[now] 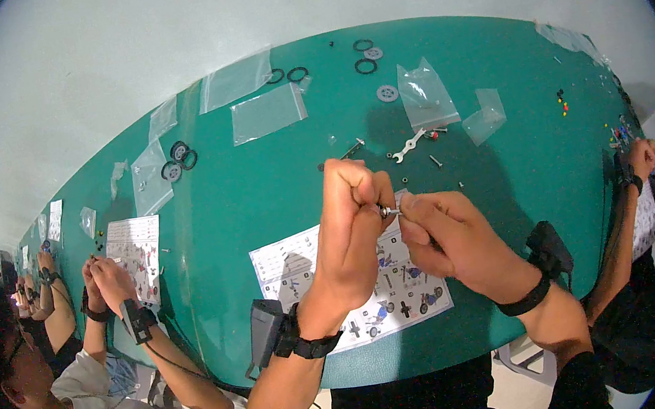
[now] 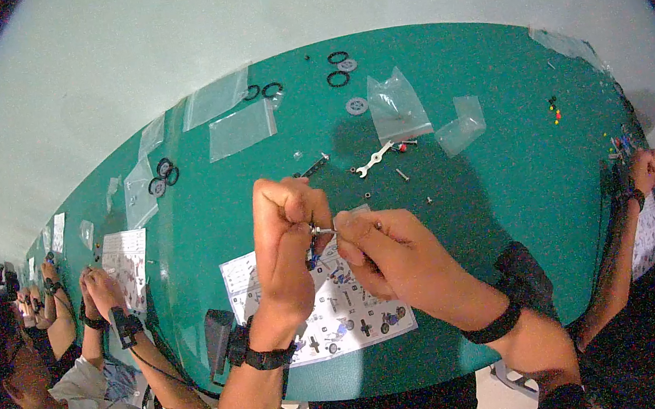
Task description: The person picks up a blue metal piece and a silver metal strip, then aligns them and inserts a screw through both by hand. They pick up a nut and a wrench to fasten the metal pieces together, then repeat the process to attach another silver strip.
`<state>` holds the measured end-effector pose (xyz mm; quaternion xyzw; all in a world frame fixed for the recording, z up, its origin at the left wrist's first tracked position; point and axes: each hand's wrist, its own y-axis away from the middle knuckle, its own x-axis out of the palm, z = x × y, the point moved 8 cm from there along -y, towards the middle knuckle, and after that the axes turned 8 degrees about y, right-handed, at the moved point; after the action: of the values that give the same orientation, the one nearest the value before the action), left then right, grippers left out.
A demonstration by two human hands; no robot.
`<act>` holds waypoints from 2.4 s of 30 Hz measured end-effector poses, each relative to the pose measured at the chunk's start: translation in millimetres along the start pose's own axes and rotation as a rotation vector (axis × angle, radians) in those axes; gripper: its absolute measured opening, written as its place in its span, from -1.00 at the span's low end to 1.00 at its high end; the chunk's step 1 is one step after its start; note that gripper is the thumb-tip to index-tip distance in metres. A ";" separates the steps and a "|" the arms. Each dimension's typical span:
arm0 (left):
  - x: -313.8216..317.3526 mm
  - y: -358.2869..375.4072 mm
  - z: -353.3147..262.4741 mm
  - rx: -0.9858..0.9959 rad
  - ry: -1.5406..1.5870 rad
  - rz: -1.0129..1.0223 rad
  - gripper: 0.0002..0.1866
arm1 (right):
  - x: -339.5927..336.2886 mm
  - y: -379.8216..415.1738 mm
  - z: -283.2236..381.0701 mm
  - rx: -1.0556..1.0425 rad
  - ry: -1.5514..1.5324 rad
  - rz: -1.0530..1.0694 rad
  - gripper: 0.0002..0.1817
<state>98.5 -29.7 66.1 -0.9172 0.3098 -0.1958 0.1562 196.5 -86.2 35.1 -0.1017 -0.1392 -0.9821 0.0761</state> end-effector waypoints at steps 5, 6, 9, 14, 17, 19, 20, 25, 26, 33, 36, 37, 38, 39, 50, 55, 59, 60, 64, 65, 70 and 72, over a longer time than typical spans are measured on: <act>-0.7 0.8 -2.3 -0.025 -0.142 0.018 -0.76 | 9.5 3.6 -11.8 0.230 -0.402 0.272 -0.51; -0.6 1.2 -0.7 -0.080 -0.090 -0.004 -0.75 | 8.3 2.3 -12.3 0.237 -0.405 0.288 -0.51; -7.1 -6.5 -4.7 0.033 -0.370 0.110 -0.77 | 4.8 -1.9 -9.9 0.134 -0.216 0.249 -0.50; -1.8 -14.0 -43.8 0.310 -0.749 0.156 -0.80 | -9.3 -2.2 15.8 -0.115 0.133 0.085 -0.51; 0.8 -13.9 -48.6 0.311 -0.740 0.143 -0.70 | -16.9 -3.1 23.2 -0.234 0.261 0.047 -0.53; 1.0 -14.3 -48.1 0.304 -0.707 0.135 -0.66 | -19.0 -2.5 26.1 -0.252 0.366 0.034 -0.55; 0.8 -14.6 -47.7 0.306 -0.705 0.133 -0.64 | -20.9 -2.2 27.7 -0.260 0.402 0.011 -0.56; -1.6 -13.9 -49.2 0.252 -0.660 0.111 -0.64 | -27.8 -1.9 31.9 -0.305 0.499 -0.033 -0.58; -1.4 -14.0 -48.6 0.235 -0.663 0.101 -0.65 | -28.9 -1.2 33.0 -0.311 0.541 -0.050 -0.60; 1.8 -14.9 -54.2 0.333 -0.650 0.115 -0.72 | -26.5 7.6 54.6 -0.473 0.923 -0.157 -0.69; 1.6 -14.2 -55.0 0.342 -0.638 0.093 -0.73 | -24.8 9.7 57.0 -0.514 1.016 -0.169 -0.72; 1.1 -13.8 -53.4 0.325 -0.625 0.100 -0.73 | -24.8 10.2 56.8 -0.517 1.034 -0.166 -0.73; 0.0 -13.1 -51.8 0.309 -0.612 0.108 -0.72 | -24.6 11.2 58.6 -0.560 1.043 -0.190 -0.74; -0.4 -12.4 -49.5 0.292 -0.598 0.116 -0.71 | -23.4 11.4 59.4 -0.604 1.051 -0.214 -0.74; -16.5 -13.5 -28.3 0.145 -0.348 -0.011 -0.77 | -12.0 26.6 71.5 -0.836 1.394 -0.358 -0.85; -14.9 -13.0 -27.1 0.163 -0.430 0.021 -0.78 | -12.1 28.6 70.9 -0.828 1.498 -0.377 -0.83; -7.7 -12.7 -33.5 0.217 -0.487 0.073 -0.77 | -26.5 19.0 60.5 -0.683 1.118 -0.266 -0.87; -4.9 -12.8 -36.6 0.233 -0.516 0.094 -0.77 | -29.6 16.8 58.4 -0.649 1.068 -0.217 -0.85; 6.5 -11.0 -43.9 0.322 -0.585 0.182 -0.74 | -36.5 10.8 49.6 -0.225 0.728 0.011 -0.75; 10.4 -9.7 -44.9 0.346 -0.580 0.184 -0.74 | -39.2 9.2 40.5 -0.073 0.536 0.095 -0.72; 19.0 -7.2 -51.4 0.383 -0.598 0.192 -0.72 | -34.6 13.4 12.0 0.281 -0.150 0.335 -0.68; 12.0 -7.9 -47.6 0.383 -0.627 0.177 -0.71 | -35.7 6.7 22.2 0.131 0.076 0.163 -0.73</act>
<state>89.7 -39.1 114.1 -0.8564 0.2830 0.0542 0.4284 236.2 -81.9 49.9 -0.0702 -0.1913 -0.9646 0.1672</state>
